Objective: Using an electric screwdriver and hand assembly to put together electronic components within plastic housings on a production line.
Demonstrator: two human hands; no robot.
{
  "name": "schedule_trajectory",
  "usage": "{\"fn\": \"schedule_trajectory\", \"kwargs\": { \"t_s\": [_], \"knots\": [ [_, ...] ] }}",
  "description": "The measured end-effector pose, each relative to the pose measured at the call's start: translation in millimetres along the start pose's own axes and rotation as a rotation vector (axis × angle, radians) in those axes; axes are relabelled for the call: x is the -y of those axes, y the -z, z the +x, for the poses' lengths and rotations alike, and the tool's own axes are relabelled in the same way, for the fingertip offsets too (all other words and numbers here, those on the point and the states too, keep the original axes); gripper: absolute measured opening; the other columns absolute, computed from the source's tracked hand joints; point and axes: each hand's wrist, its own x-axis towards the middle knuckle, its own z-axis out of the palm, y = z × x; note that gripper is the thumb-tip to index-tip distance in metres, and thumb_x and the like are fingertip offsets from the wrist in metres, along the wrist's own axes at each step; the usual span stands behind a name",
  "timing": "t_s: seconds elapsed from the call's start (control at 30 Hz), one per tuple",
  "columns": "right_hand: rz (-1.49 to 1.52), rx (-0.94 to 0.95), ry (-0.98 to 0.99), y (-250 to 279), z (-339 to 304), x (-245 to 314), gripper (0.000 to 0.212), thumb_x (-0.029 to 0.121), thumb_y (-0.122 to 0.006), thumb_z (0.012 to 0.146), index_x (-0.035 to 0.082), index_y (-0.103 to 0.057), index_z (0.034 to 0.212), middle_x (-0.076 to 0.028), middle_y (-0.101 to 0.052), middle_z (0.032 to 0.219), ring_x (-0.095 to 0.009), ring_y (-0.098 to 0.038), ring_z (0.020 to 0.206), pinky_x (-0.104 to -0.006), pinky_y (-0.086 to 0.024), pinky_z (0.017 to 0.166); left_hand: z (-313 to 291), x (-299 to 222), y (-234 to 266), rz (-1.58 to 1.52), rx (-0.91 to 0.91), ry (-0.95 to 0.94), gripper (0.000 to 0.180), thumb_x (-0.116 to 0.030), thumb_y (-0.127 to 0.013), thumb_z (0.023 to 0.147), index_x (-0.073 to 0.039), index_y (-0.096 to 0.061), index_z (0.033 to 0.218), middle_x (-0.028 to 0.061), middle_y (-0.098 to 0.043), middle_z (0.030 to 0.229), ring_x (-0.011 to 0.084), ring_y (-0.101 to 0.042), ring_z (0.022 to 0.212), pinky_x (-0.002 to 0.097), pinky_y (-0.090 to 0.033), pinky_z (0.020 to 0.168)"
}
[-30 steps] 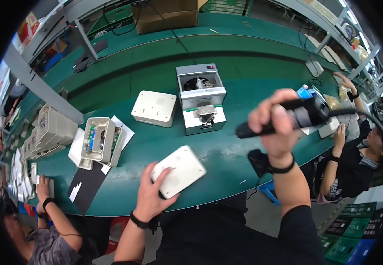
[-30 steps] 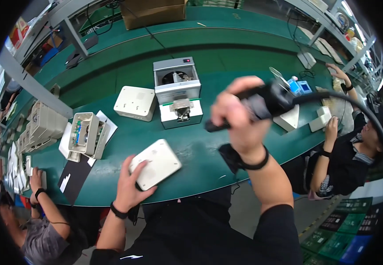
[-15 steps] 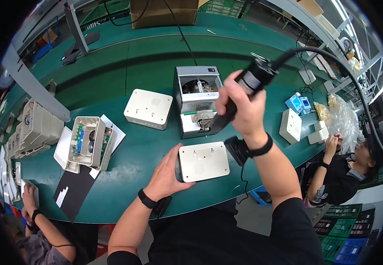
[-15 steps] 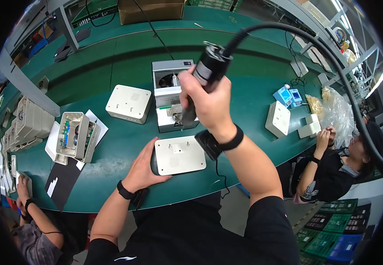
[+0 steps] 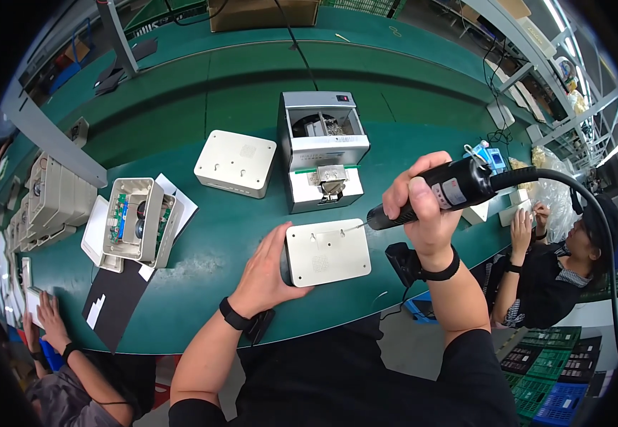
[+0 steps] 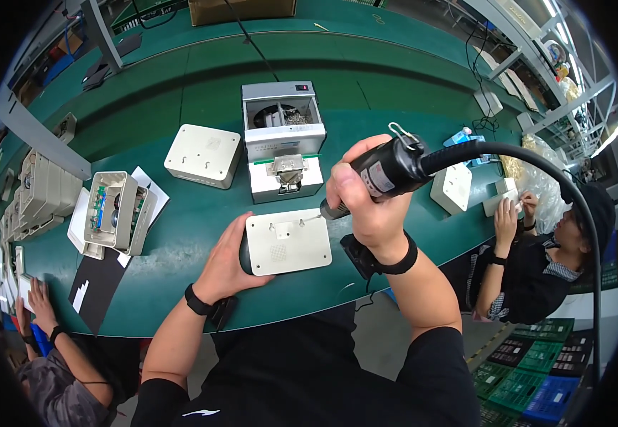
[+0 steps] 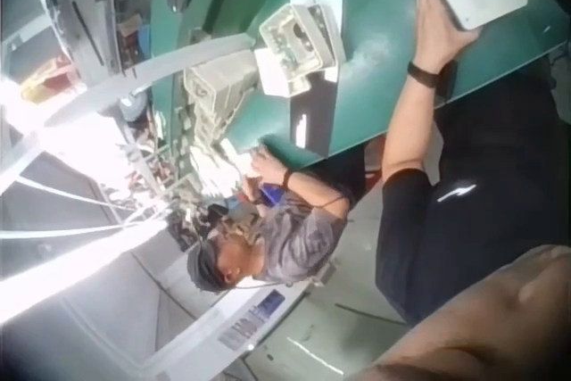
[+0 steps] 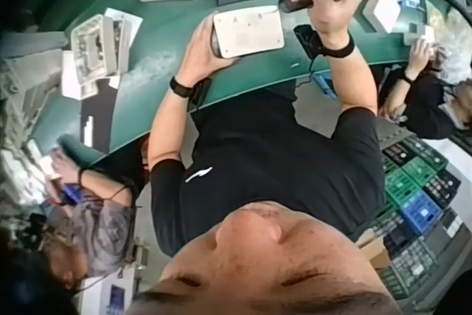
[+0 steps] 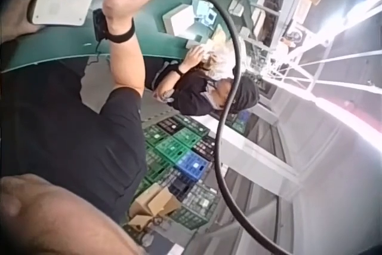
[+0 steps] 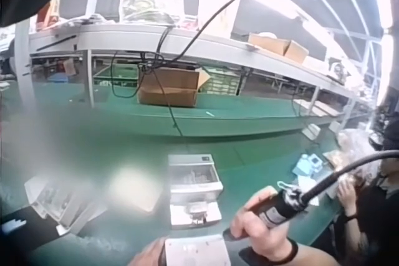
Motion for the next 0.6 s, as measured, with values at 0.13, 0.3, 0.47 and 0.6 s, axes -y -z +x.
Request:
{"fn": "schedule_trajectory", "kwargs": {
  "t_s": [0.13,0.3,0.47,0.6],
  "knots": [
    [0.007,0.001,-0.026,2.1,-7.2,-29.5,0.024,0.014,-0.064,0.094,0.003,-0.047,0.107,-0.009,-0.057,0.069,-0.018,-0.054,0.052,-0.0338,-0.049,0.052,0.5,-2.0,0.4,0.002,0.011,0.016,0.113,-0.028,-0.096,0.064,-0.001,-0.033,0.154,0.022,-0.048,0.15,0.0406,-0.05,0.138,0.0472,-0.046,0.113],
    [0.002,-0.013,-0.038,-0.7,-5.9,-35.8,0.024,0.013,-0.064,0.092,0.004,-0.047,0.106,-0.009,-0.057,0.066,-0.017,-0.055,0.051,-0.0332,-0.049,0.051,0.5,-2.4,2.0,0.008,0.025,0.052,0.114,-0.029,-0.096,0.064,-0.002,-0.033,0.154,0.0218,-0.049,0.15,0.04,-0.051,0.137,0.047,-0.046,0.112],
    [0.013,-0.011,-0.056,1.8,-9.2,-37.5,0.024,0.013,-0.064,0.091,0.004,-0.047,0.105,-0.008,-0.057,0.066,-0.017,-0.055,0.051,-0.0331,-0.049,0.051,0.4,-3.1,0.9,0.007,0.029,0.056,0.113,-0.028,-0.096,0.063,0.0,-0.034,0.154,0.0215,-0.049,0.149,0.0392,-0.051,0.137,0.0455,-0.046,0.113],
    [0.02,-0.018,-0.034,-0.3,-7.5,-32.2,0.023,0.012,-0.063,0.092,0.004,-0.047,0.107,-0.009,-0.057,0.066,-0.017,-0.056,0.051,-0.0335,-0.05,0.051,2.5,-6.0,5.1,0.013,0.04,0.065,0.114,-0.029,-0.096,0.063,-0.001,-0.033,0.154,0.0216,-0.049,0.149,0.0396,-0.051,0.137,0.046,-0.046,0.112]
  ]
}}
